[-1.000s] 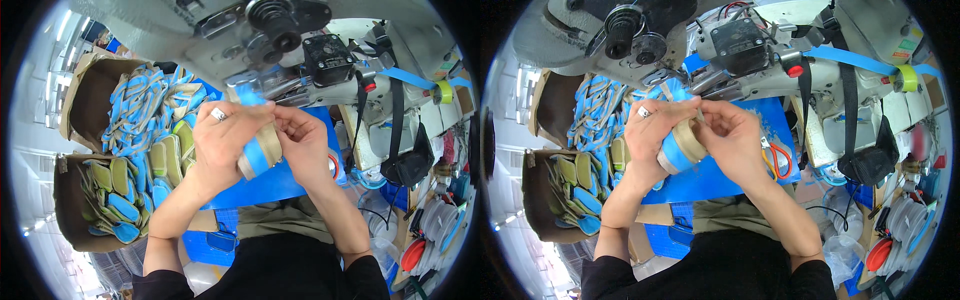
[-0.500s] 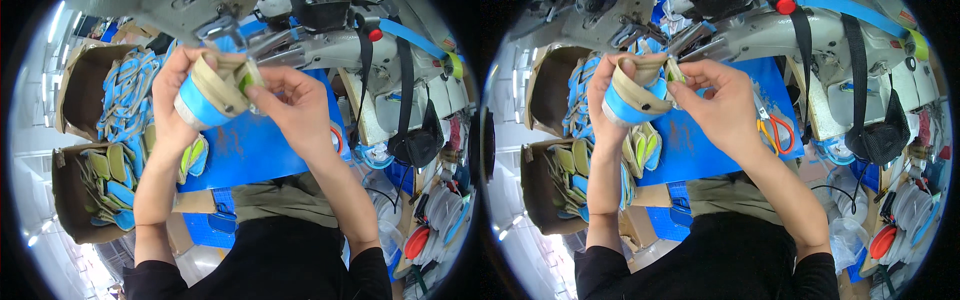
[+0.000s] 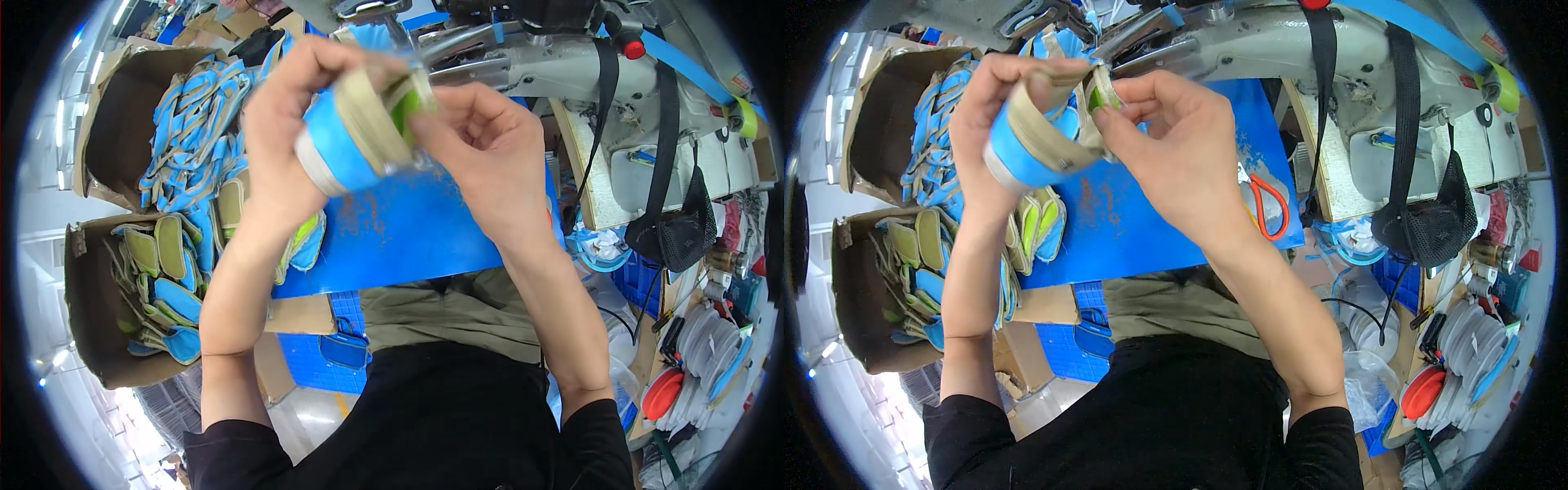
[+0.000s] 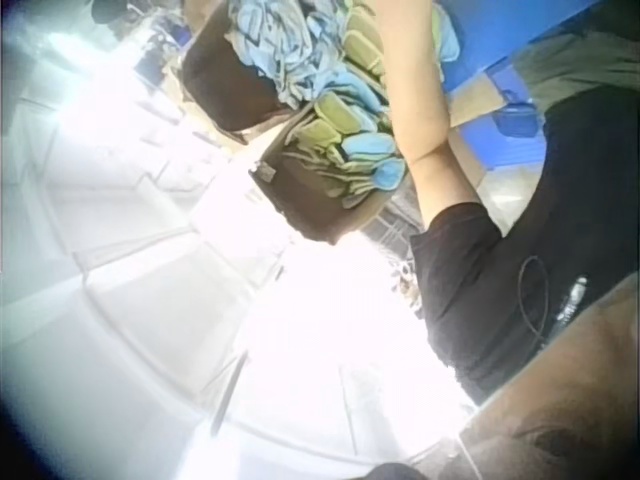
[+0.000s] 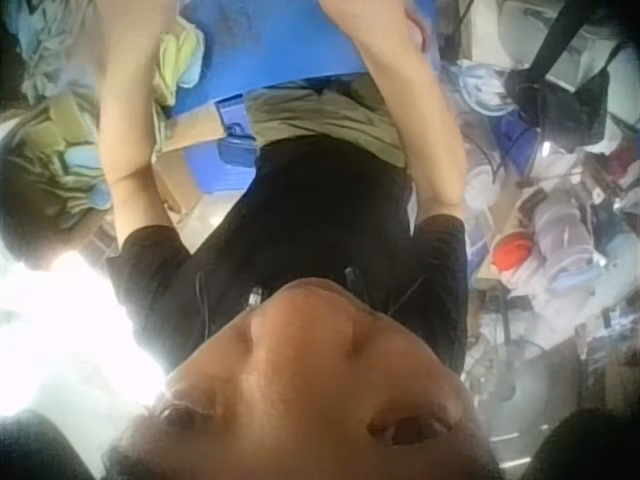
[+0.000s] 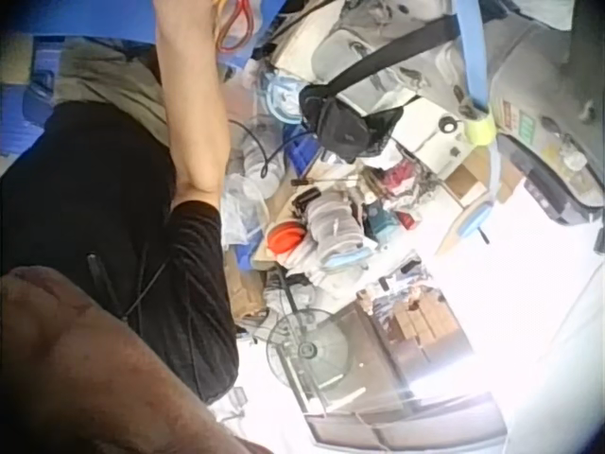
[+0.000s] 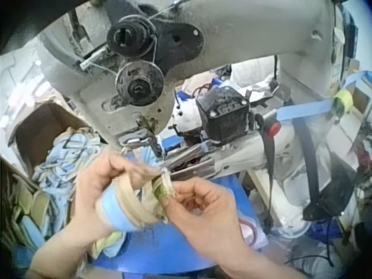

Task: The person operates an industrial sewing machine to stitch the edges of blue and beige fabric masks. They guide the masks under the presser foot, trim excess thread with scissors, and inspect the finished seams before handling the next item.

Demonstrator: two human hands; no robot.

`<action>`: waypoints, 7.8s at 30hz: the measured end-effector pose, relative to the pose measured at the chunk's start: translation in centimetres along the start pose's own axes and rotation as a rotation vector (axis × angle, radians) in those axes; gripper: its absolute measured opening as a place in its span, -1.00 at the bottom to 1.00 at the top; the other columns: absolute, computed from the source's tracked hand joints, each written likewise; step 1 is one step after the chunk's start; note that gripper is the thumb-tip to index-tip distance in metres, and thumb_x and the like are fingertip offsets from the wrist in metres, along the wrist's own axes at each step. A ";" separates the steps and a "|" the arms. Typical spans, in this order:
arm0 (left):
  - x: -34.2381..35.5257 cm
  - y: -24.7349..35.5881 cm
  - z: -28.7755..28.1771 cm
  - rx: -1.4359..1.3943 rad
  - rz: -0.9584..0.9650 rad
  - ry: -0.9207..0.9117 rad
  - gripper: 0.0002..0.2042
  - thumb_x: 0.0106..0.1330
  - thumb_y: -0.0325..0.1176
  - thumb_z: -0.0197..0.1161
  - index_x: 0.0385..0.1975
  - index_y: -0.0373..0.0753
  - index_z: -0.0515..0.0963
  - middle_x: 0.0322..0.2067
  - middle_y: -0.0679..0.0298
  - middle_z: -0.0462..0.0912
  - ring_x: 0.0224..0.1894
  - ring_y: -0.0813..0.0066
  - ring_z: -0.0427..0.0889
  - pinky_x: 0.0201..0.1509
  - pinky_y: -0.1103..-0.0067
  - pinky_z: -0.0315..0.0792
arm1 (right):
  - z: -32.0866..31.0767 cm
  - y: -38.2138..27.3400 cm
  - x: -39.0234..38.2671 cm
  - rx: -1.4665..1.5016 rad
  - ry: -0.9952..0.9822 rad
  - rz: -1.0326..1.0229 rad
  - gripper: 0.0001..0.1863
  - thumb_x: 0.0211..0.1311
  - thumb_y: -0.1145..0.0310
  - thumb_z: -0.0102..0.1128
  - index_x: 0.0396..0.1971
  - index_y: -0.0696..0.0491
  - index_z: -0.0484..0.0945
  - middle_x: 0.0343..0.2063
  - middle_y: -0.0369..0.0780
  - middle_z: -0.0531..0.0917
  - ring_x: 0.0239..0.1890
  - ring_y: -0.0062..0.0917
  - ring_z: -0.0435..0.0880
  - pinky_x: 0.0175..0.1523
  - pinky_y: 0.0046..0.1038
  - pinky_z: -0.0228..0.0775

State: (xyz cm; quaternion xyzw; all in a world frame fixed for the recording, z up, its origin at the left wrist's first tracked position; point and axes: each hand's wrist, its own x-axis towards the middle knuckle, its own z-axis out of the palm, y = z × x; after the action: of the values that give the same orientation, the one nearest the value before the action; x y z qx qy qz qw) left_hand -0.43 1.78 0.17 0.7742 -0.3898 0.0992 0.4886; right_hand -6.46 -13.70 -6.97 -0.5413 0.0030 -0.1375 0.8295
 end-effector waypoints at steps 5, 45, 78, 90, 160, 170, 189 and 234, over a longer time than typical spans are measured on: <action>0.0 0.4 -0.4 0.609 0.457 -0.116 -0.74 -0.01 -0.45 0.49 -0.28 -0.25 0.63 -0.16 0.20 0.79 -0.10 0.26 0.73 0.05 0.46 0.52 | 0.1 -0.2 -0.2 -0.110 0.058 -0.069 -0.86 0.13 0.55 0.36 -0.28 0.19 0.71 -0.47 -0.30 0.71 -0.40 -0.74 0.61 -0.30 -0.62 0.43; -0.5 0.4 0.0 -0.765 -0.871 0.017 -0.75 0.36 -0.36 0.39 -0.03 -0.30 0.64 -0.14 0.23 0.75 -0.15 0.48 0.74 0.00 0.49 0.63 | 1.0 1.7 -0.5 -0.415 0.248 -0.516 -0.76 0.01 0.55 0.46 -0.28 0.07 0.63 -0.44 -0.23 0.65 -0.38 -0.36 0.69 -0.29 -0.41 0.50; 0.1 -0.8 1.6 -0.545 -0.532 0.077 -0.59 0.18 -0.57 0.47 0.00 -0.34 0.46 -0.20 0.22 0.76 -0.19 0.60 0.73 -0.08 0.60 0.62 | 0.9 1.5 -0.1 -0.174 0.152 -0.212 -0.82 0.19 0.58 0.37 -0.19 0.18 0.69 -0.37 -0.27 0.71 -0.36 -0.66 0.63 -0.19 -0.56 0.48; 1.1 -1.1 1.6 -0.483 -0.545 0.097 -0.49 0.13 -0.55 0.52 0.05 -0.38 0.41 -0.19 0.22 0.73 -0.16 0.58 0.71 -0.05 0.58 0.60 | 0.7 -0.5 -0.4 -0.040 0.077 -0.012 -0.80 0.29 0.61 0.27 -0.10 0.25 0.65 -0.31 -0.28 0.73 -0.30 -0.73 0.66 -0.15 -0.64 0.50; -0.5 1.9 1.1 -0.897 -1.021 0.039 -0.76 0.29 -0.41 0.45 -0.12 -0.32 0.60 -0.26 0.22 0.74 -0.31 0.52 0.73 -0.24 0.51 0.65 | -0.8 -1.8 -4.0 -0.110 -0.001 0.011 -0.82 0.11 0.65 0.39 -0.25 0.21 0.71 -0.38 -0.33 0.69 -0.30 -0.74 0.56 -0.10 -0.61 0.39; 1.0 1.0 0.8 -0.829 -0.959 0.021 -0.76 0.28 -0.42 0.46 -0.11 -0.25 0.59 -0.27 0.29 0.72 -0.30 0.58 0.72 -0.21 0.55 0.64 | -0.1 -1.7 -1.3 -0.104 0.030 0.022 -0.83 0.13 0.62 0.36 -0.24 0.22 0.69 -0.36 -0.31 0.71 -0.29 -0.72 0.61 -0.10 -0.58 0.48; 1.4 0.1 0.5 -0.756 -0.876 -0.051 -0.79 0.27 -0.40 0.47 -0.16 -0.28 0.64 -0.26 0.30 0.74 -0.24 0.59 0.71 -0.15 0.60 0.59 | 0.2 -0.7 0.2 -0.096 0.107 -0.048 -0.79 0.18 0.56 0.38 -0.16 0.20 0.71 -0.35 -0.27 0.75 -0.30 -0.68 0.66 -0.18 -0.57 0.49; 0.1 -1.0 0.8 -0.517 -0.567 -0.001 -0.62 0.18 -0.56 0.49 -0.05 -0.30 0.49 -0.19 0.22 0.75 -0.18 0.58 0.73 -0.08 0.58 0.64 | 0.4 1.1 -0.5 -0.060 0.046 -0.093 -0.71 0.17 0.64 0.31 -0.07 0.25 0.65 -0.30 -0.28 0.69 -0.30 -0.72 0.60 -0.18 -0.60 0.48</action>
State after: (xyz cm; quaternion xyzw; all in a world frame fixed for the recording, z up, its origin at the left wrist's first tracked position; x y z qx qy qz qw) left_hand 0.10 1.27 -0.85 0.7024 -0.1727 -0.1417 0.6758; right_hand -6.66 -12.76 -7.85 -0.5622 0.0009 -0.1880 0.8054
